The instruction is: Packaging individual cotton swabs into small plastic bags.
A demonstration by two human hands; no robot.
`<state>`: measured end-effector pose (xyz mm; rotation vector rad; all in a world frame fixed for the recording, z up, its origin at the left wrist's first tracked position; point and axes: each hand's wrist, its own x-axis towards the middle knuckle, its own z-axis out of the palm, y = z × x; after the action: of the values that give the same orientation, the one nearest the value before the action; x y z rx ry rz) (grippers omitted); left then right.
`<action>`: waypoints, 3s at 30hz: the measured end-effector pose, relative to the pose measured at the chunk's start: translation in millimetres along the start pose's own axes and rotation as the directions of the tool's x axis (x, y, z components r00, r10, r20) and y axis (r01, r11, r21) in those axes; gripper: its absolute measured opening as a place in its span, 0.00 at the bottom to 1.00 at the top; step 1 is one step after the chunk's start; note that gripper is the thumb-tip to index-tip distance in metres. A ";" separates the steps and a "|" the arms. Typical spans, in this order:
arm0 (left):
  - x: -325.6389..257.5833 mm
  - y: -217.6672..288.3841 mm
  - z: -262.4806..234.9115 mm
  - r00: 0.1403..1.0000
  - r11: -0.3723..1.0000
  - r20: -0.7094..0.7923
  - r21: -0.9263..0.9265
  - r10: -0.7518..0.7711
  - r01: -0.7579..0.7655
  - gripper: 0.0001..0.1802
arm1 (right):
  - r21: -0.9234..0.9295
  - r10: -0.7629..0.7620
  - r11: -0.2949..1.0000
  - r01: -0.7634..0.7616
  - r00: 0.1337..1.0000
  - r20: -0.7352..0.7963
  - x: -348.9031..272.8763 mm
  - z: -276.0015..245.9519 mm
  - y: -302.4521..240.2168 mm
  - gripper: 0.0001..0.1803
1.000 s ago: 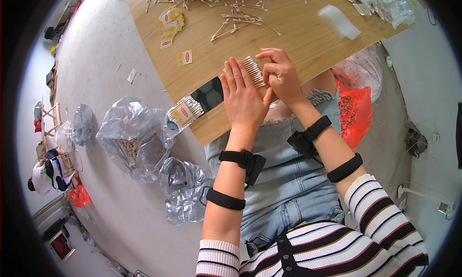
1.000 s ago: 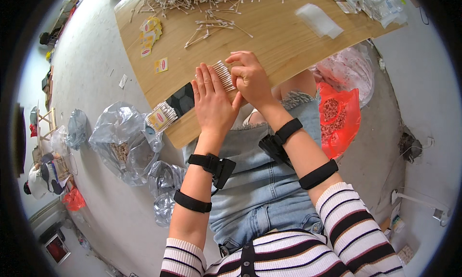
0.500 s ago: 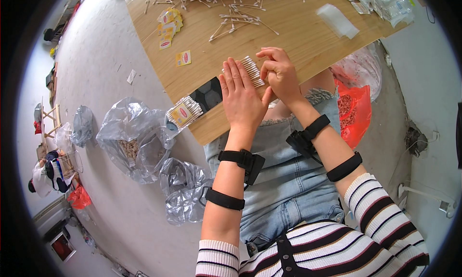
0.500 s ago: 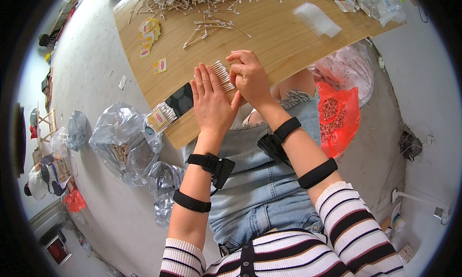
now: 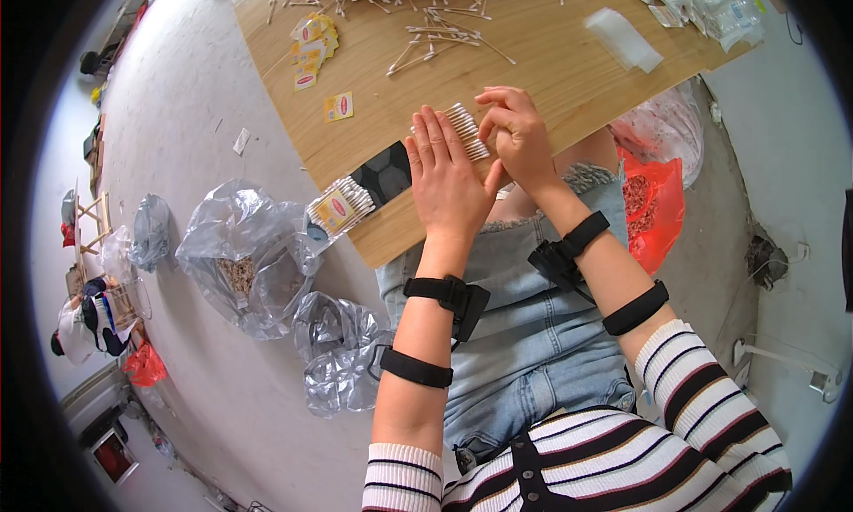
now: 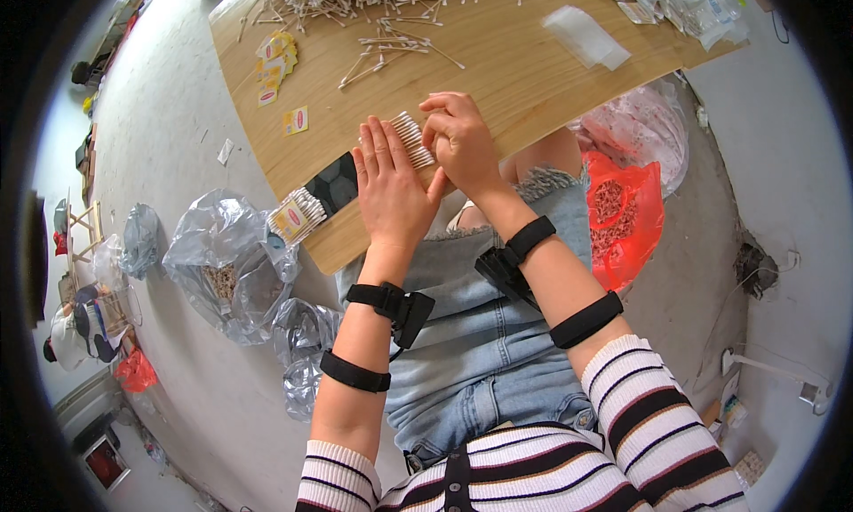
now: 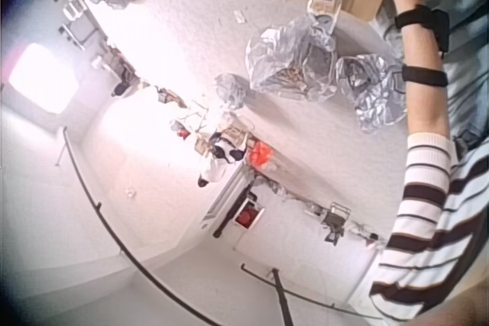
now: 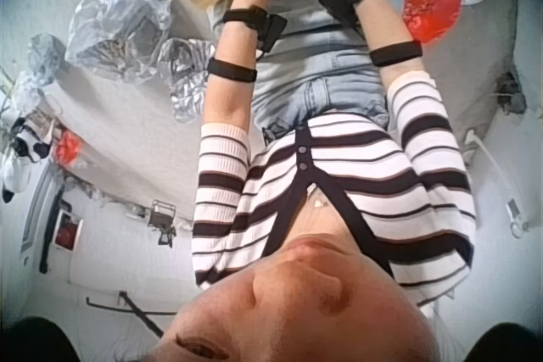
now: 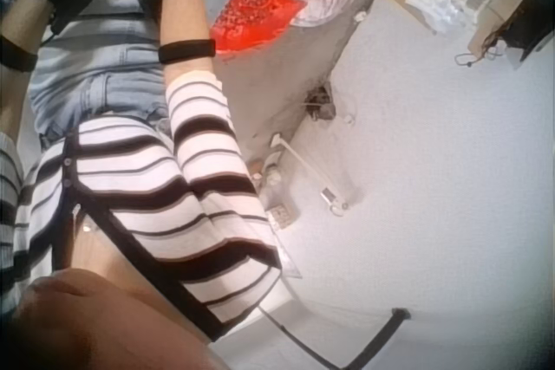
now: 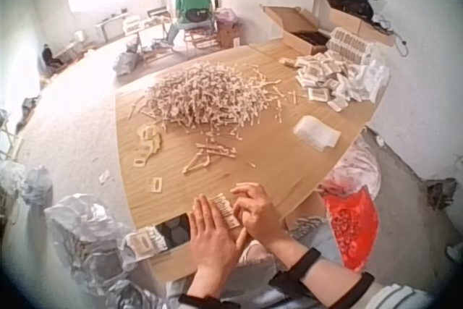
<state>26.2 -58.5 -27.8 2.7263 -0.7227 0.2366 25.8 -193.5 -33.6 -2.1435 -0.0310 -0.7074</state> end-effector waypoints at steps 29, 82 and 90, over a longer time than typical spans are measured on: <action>0.2 -0.9 0.1 1.000 1.000 -0.007 -0.014 -0.003 0.003 0.52 | -0.072 -0.013 0.997 0.009 0.998 -0.056 3.0 4.7 -2.4 0.10; -7.3 -4.9 -16.1 0.991 0.916 -0.088 -0.396 -0.105 0.062 0.41 | -0.396 -0.045 0.913 0.097 0.989 0.139 71.6 17.6 10.5 0.11; -21.6 -19.5 -48.5 0.771 0.281 -0.088 -0.952 -0.631 0.121 0.32 | -0.545 -0.023 0.825 0.150 0.972 0.233 17.3 48.1 -24.4 0.24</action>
<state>13.6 -16.2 7.7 1.5179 0.0700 0.2412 56.8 -146.1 -30.1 -2.8010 -0.0419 -0.5729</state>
